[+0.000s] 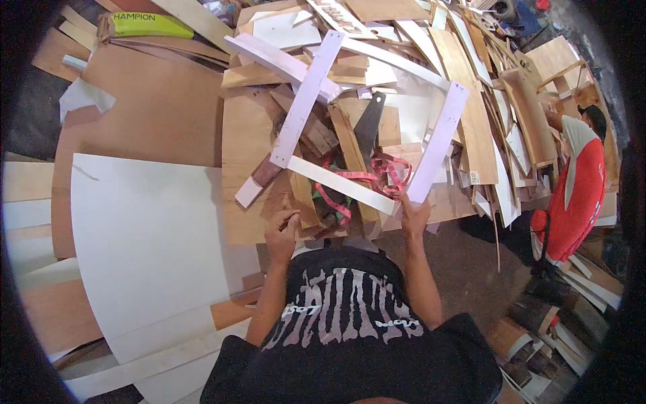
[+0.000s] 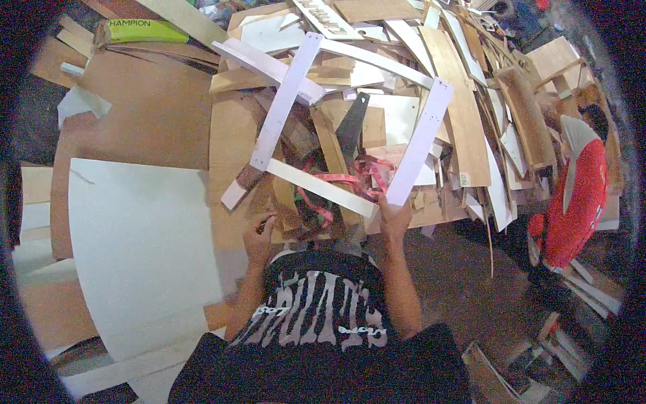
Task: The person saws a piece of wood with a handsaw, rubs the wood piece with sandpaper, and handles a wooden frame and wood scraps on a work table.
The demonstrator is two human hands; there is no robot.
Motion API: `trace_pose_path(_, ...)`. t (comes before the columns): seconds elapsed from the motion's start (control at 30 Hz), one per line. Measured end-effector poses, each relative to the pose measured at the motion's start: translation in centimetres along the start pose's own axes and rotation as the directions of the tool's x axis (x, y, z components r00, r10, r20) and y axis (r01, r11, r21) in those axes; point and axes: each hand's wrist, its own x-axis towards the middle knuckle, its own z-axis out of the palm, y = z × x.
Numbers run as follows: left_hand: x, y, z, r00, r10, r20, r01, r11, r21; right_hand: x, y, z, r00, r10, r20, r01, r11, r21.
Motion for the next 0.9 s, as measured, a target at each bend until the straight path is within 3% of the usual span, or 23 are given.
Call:
trace_pose_path(0.1, 0.7, -2.2, -1.3, 1.000, 0.001, 0.017, -0.003, 0.993, 0.119, -1.4, -1.7, -0.2, 0.995, -0.021, 0.099, 0.017, 0.999, 0.048)
trace_pose_path(0.23, 2.2, -3.1, -2.6, 1.000, -0.005, 0.028, 0.006, 0.999, -0.051, -4.2, -0.6, 1.9, 0.972, 0.081, 0.222, -0.074, 0.996, -0.041)
trace_pose_path(0.3, 3.0, -2.8, -3.9, 0.987, 0.155, -0.037, -0.156, 0.987, -0.030, -5.8, -0.8, 3.8, 0.962, 0.089, 0.259, -0.086, 0.996, -0.020)
trace_pose_path(0.33, 3.3, -2.3, -4.9, 0.987, 0.155, -0.034, -0.156, 0.987, -0.033, -6.2, -0.5, 4.6, 0.970, 0.073, 0.234, -0.049, 0.993, -0.103)
trace_pose_path(0.4, 4.0, -1.4, -7.1, 0.984, 0.082, -0.160, -0.064, 0.992, 0.112, -7.3, -1.4, 5.9, 0.971, 0.062, 0.232, -0.040, 0.994, -0.101)
trace_pose_path(0.43, 4.3, -2.1, -7.8, 0.986, 0.080, -0.146, -0.064, 0.992, 0.110, -7.8, -2.1, 6.5, 0.971, 0.053, 0.233, -0.031, 0.995, -0.099)
trace_pose_path(0.5, 4.7, -4.2, -8.8, 0.959, 0.073, -0.274, -0.060, 0.997, 0.055, -8.5, -3.4, 7.2, 0.955, 0.146, 0.259, -0.117, 0.986, -0.122)
trace_pose_path(0.6, 4.3, -6.8, -9.8, 0.927, 0.126, -0.353, -0.103, 0.991, 0.082, -9.5, -3.6, 8.6, 0.977, -0.102, 0.187, 0.133, 0.978, -0.160)
trace_pose_path(0.63, 4.4, -8.1, -10.4, 0.931, 0.127, -0.342, -0.104, 0.991, 0.084, -9.9, -3.2, 8.7, 0.979, -0.095, 0.179, 0.124, 0.979, -0.161)
trace_pose_path(0.7, 5.0, -10.4, -12.2, 0.822, 0.243, -0.515, -0.136, 0.962, 0.238, -10.5, -2.2, 9.0, 0.983, -0.105, 0.148, 0.138, 0.963, -0.231)
trace_pose_path(0.73, 5.5, -10.6, -13.3, 0.824, 0.246, -0.511, -0.139, 0.961, 0.240, -11.3, -2.8, 8.9, 0.984, -0.103, 0.144, 0.134, 0.964, -0.229)
trace_pose_path(0.77, 6.0, -10.6, -14.5, 0.860, 0.044, -0.509, -0.086, 0.995, -0.059, -12.5, -3.9, 8.4, 0.983, -0.049, 0.177, 0.095, 0.961, -0.260)
trace_pose_path(0.8, 6.4, -10.7, -15.7, 0.881, -0.153, -0.447, -0.015, 0.937, -0.350, -13.3, -4.4, 8.2, 0.978, 0.007, 0.211, 0.056, 0.955, -0.293)
trace_pose_path(0.83, 6.7, -11.2, -17.1, 0.881, -0.153, -0.448, -0.013, 0.938, -0.346, -13.7, -4.0, 8.3, 0.977, 0.011, 0.212, 0.053, 0.955, -0.292)
trace_pose_path(0.9, 6.8, -11.7, -19.8, 0.965, -0.164, -0.206, 0.036, 0.856, -0.515, -14.7, -3.5, 8.6, 0.922, 0.177, 0.345, -0.100, 0.968, -0.229)
